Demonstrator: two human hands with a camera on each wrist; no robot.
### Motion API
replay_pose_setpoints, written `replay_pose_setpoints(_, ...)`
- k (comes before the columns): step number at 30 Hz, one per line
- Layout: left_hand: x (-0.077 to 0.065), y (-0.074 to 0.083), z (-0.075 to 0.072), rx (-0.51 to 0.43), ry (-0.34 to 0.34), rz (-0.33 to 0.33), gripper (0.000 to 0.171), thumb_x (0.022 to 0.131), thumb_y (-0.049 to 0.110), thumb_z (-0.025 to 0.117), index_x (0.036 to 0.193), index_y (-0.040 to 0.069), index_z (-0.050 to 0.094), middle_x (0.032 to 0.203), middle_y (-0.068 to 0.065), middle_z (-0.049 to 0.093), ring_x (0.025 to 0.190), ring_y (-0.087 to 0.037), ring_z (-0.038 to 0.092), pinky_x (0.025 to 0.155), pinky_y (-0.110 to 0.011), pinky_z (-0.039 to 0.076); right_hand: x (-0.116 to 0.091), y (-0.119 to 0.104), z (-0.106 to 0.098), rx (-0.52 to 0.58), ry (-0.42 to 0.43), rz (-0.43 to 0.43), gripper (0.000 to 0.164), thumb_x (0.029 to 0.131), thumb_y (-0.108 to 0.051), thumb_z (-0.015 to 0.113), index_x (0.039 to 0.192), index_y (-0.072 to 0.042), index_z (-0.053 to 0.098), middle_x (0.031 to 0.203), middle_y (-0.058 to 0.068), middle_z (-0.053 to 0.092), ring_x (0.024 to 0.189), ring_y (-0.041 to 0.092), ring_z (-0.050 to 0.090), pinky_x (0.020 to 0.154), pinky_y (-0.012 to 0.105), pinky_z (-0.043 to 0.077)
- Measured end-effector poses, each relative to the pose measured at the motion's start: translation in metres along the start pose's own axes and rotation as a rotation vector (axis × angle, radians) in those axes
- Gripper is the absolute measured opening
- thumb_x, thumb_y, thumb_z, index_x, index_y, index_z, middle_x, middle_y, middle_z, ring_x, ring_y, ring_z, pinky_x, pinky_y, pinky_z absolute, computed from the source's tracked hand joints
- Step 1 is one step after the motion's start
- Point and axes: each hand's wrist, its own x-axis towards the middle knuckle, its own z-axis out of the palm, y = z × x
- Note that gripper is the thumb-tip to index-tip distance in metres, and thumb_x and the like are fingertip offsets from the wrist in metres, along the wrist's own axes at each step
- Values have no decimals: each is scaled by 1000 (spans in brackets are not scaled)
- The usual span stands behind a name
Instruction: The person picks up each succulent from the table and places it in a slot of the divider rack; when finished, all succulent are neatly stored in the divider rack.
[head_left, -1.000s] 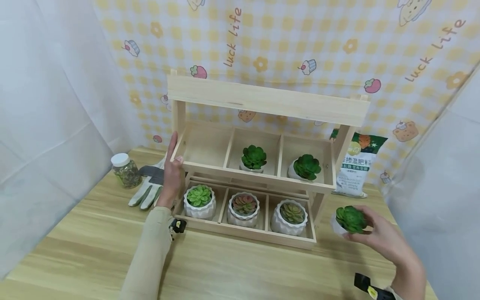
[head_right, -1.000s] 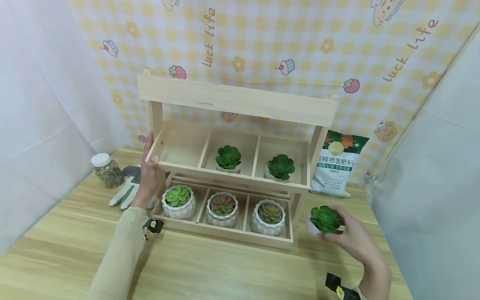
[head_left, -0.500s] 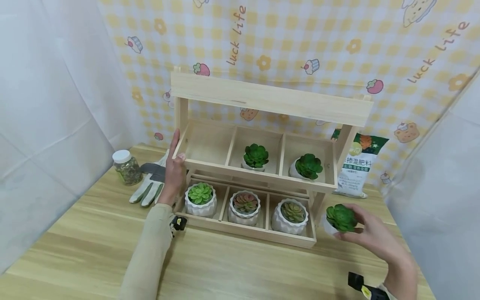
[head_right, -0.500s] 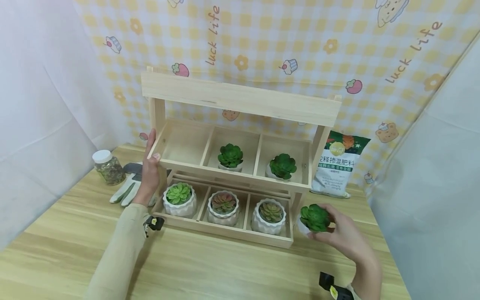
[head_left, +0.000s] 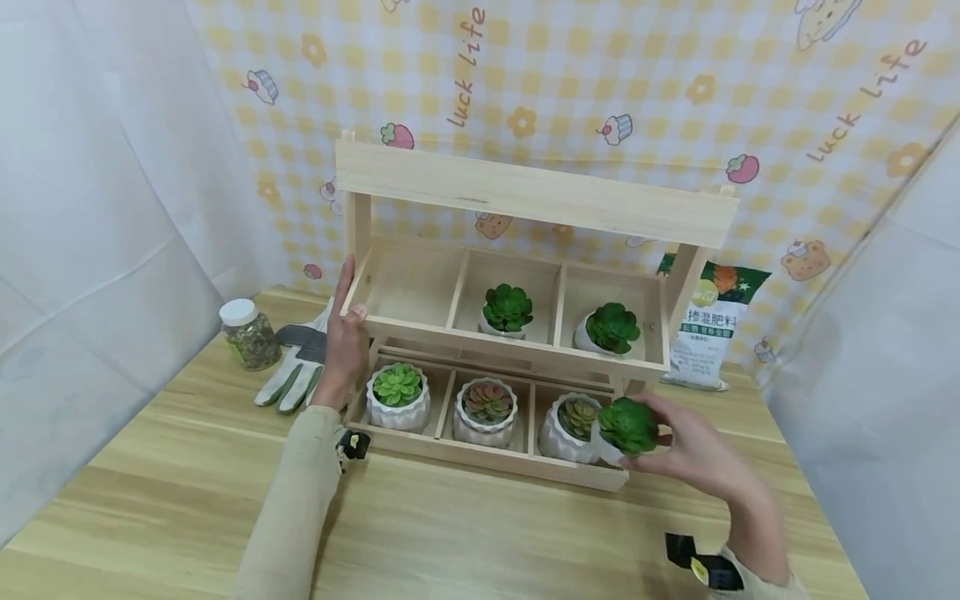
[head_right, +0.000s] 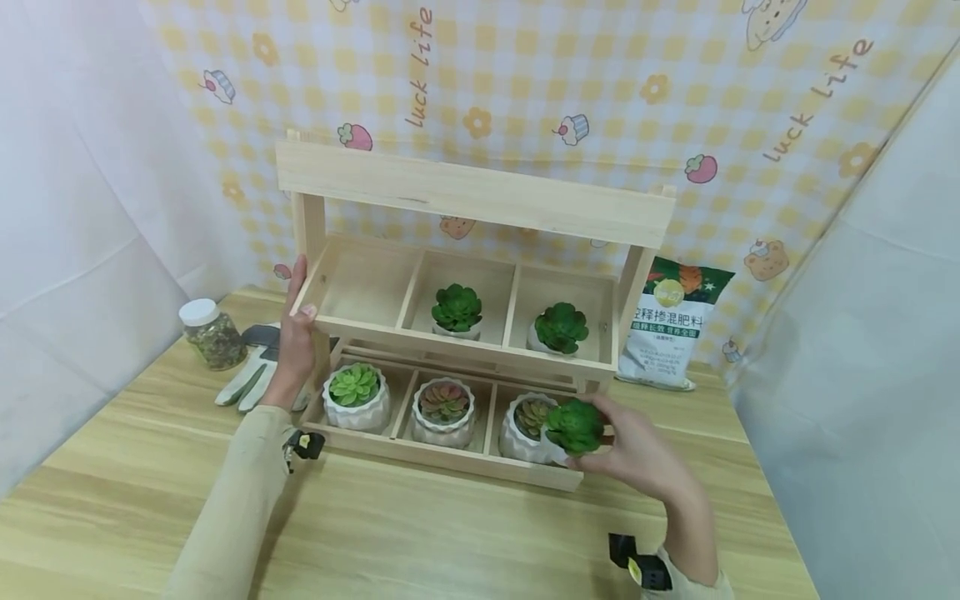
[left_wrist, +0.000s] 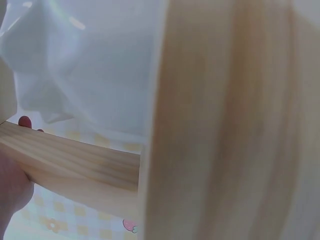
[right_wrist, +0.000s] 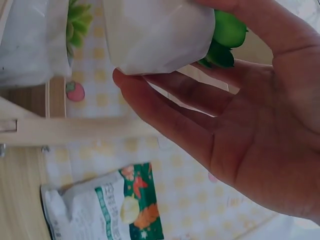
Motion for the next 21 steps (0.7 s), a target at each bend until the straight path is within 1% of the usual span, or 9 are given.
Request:
replay_pose_setpoints(5,1,-1,0,-28,-4,7,70,83,13,34,151,20,17,153,-2,20,135,-24,26,106,-40,23,16,-15,7,-61,-31,-61,69,68,-28,81,125,-4,51,100,3,62,87,17,60,71,34,51)
replay_pose_setpoints(9,3,-6,-1,-47,-9,11,70,84,13,34,151,21,17,153,-2,20,134,-24,26,106,-41,24,28,-28,16,-47,-39,-127,66,68,-23,81,124,-5,52,100,0,62,84,13,60,70,30,51)
replay_pose_setpoints(12,5,-19,-3,-84,-13,24,69,84,14,35,150,25,19,152,0,21,134,-24,26,105,-41,25,36,-39,27,-12,-48,-158,66,68,-24,81,124,-6,52,103,1,61,86,13,59,70,27,51)
replay_pose_setpoints(16,8,-34,-6,-133,-14,48,68,84,18,37,150,28,21,152,3,22,135,-23,25,106,-42,24,47,-54,40,33,-64,-206,67,68,-26,82,125,-7,52,107,0,61,89,13,59,74,29,50)
replay_pose_setpoints(18,8,-33,-6,-118,-8,38,68,84,19,37,150,28,20,152,3,21,135,-24,25,107,-43,22,52,-61,45,52,-76,-244,66,67,-24,82,124,-8,53,107,-1,61,90,12,59,75,31,51)
replay_pose_setpoints(21,7,-23,-5,-90,-5,18,69,84,17,35,150,26,19,153,0,18,135,-26,24,107,-45,20,59,-69,51,59,-92,-275,65,68,-22,81,124,-10,53,105,-4,61,88,9,60,75,30,51)
